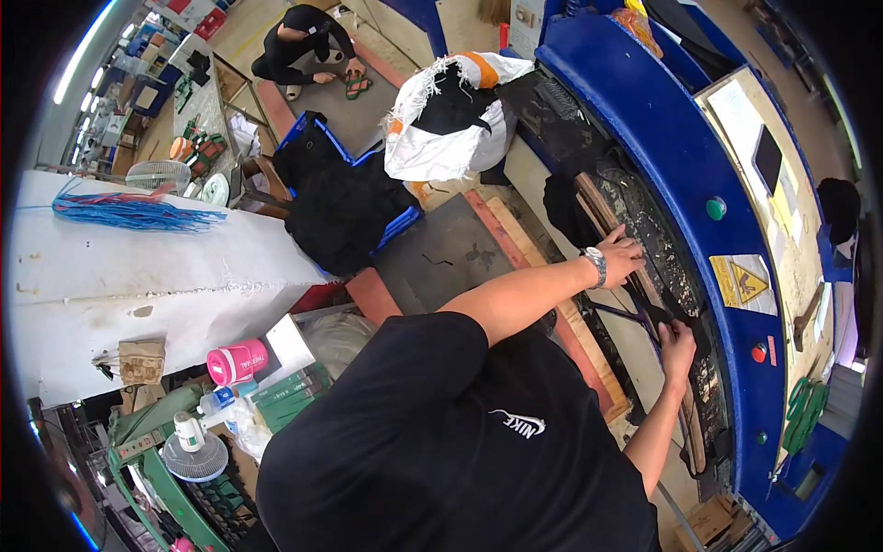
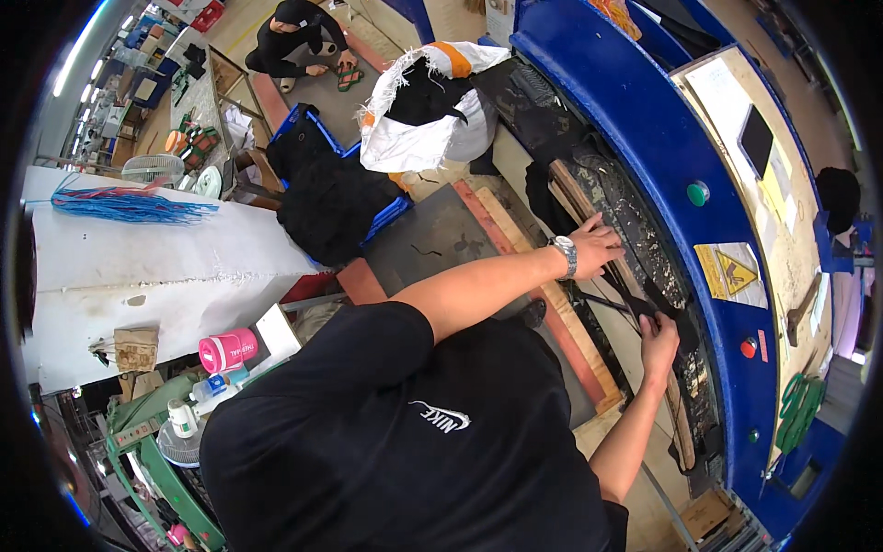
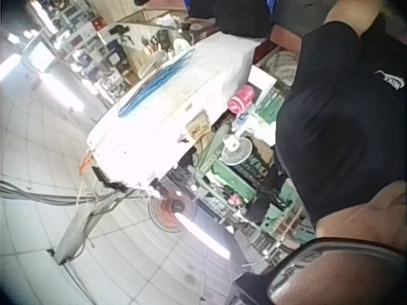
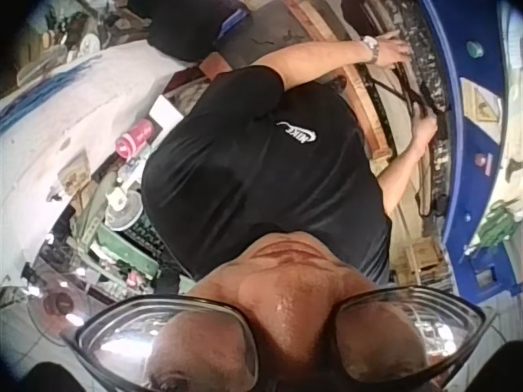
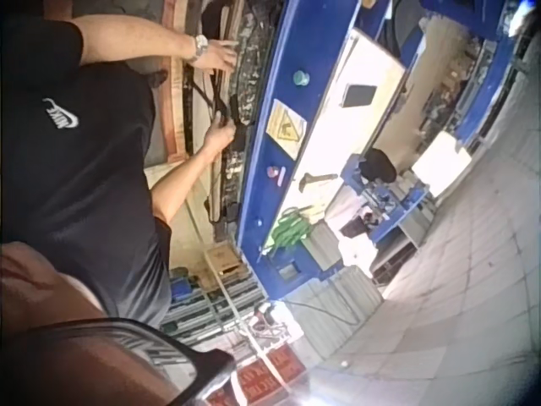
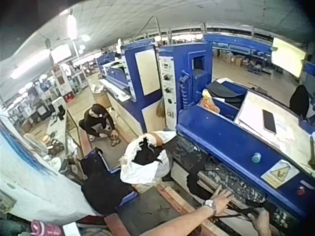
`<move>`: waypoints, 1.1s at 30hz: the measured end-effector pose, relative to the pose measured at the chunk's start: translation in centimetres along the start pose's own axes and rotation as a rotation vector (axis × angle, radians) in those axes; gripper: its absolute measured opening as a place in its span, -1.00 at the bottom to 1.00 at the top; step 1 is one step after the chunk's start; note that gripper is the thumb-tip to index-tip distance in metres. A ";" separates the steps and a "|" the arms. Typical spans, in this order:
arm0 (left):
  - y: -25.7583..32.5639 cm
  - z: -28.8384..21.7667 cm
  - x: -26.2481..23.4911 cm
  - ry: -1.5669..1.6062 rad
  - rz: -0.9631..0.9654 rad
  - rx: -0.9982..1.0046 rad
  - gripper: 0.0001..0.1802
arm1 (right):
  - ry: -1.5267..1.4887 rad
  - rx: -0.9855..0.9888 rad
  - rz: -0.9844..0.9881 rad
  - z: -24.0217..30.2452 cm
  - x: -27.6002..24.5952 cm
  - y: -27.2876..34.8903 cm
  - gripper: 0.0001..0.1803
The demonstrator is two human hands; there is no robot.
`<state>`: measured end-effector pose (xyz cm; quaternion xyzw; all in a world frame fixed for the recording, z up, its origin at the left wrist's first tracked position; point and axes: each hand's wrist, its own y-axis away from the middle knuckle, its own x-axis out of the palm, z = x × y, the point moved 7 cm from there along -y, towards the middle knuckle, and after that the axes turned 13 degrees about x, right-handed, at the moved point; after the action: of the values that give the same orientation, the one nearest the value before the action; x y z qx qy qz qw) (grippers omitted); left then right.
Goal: The person places a green plastic frame onto a large black carpet piece on a workbench. They then pick up a black fabric strip, fold it, and place it into a blue crate. The person briefly uses a hammer on a small object on the floor before returning to the workbench to adjust the frame and fabric again.
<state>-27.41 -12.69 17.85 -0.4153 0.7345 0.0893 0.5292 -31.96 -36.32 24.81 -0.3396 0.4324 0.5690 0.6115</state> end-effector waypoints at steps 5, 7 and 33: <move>-0.7 -0.4 -0.5 0.006 0.037 -0.015 -0.37 | 0.179 0.033 -0.104 1.1 -0.1 1.8 -0.49; -1.6 -0.5 -0.8 -0.008 0.077 -0.041 -0.37 | 0.227 0.047 -0.183 0.7 0.1 1.4 -0.51; 5.9 1.0 -7.9 0.401 -0.278 -0.217 -0.72 | 0.052 -0.197 -0.037 5.0 -0.7 2.1 -0.62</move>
<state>-30.14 -4.30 22.33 -0.5759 0.7467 0.0096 0.3327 -33.28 -31.79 27.54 -0.4209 0.3838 0.5882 0.5741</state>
